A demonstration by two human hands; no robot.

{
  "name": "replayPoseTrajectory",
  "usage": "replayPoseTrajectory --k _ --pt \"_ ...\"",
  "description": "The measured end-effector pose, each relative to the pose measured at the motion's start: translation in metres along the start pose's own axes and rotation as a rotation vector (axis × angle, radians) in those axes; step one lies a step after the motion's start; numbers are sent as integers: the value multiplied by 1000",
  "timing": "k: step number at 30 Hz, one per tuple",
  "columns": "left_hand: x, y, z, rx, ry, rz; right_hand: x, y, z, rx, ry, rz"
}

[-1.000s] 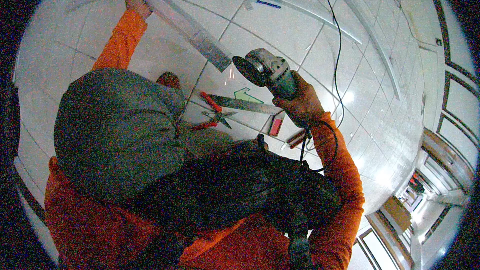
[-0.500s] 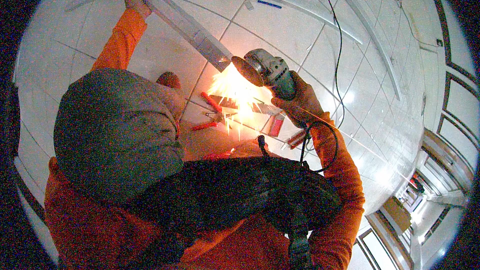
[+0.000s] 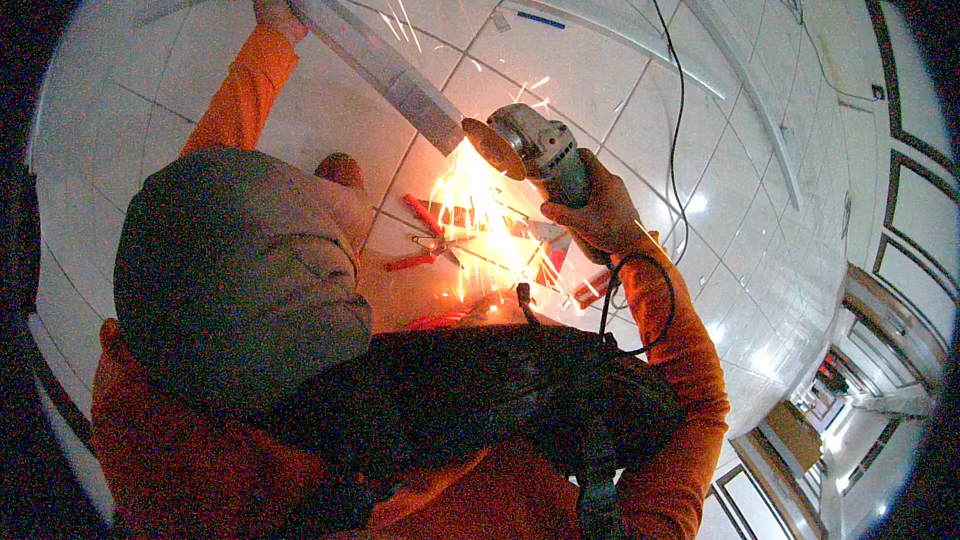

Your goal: The person uses an angle grinder to cut pieces of metal trim and a plastic component on a tiled floor, using pliers to hold a small piece in place while cutting.

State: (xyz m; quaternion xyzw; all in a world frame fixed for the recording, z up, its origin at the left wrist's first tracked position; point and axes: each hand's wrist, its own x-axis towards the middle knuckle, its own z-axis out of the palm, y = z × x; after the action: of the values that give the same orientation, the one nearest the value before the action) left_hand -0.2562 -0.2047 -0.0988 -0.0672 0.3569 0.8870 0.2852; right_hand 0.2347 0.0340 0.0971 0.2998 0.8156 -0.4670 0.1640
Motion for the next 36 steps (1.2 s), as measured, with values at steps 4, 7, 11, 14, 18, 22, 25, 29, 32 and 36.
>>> replayPoseTrajectory --k 4,7,11,14,18,22,25,29,32,36 --pt "-9 -8 16 68 73 75 -1 -2 0 6 20 -15" --pt "-7 -3 6 18 -89 27 -2 -13 -1 -116 12 37" --pt "-7 -6 10 65 5 55 -1 -9 0 -24 25 48" --pt "-8 -7 11 19 42 29 -1 -18 0 -26 9 70" --pt "-8 -7 12 19 64 29 -4 -27 1 -40 15 68" --pt "-7 -4 10 4 -5 -1 -2 -21 -1 -53 4 105" --pt "-8 -7 17 33 47 35 -4 -12 2 22 40 95" --pt "-20 -5 26 16 -62 73 -5 -31 -1 -40 24 129" --pt "-35 -6 40 15 133 59 -5 -32 -1 -10 12 104" --pt "-36 -6 35 49 64 32 -7 -21 -6 185 -48 110"
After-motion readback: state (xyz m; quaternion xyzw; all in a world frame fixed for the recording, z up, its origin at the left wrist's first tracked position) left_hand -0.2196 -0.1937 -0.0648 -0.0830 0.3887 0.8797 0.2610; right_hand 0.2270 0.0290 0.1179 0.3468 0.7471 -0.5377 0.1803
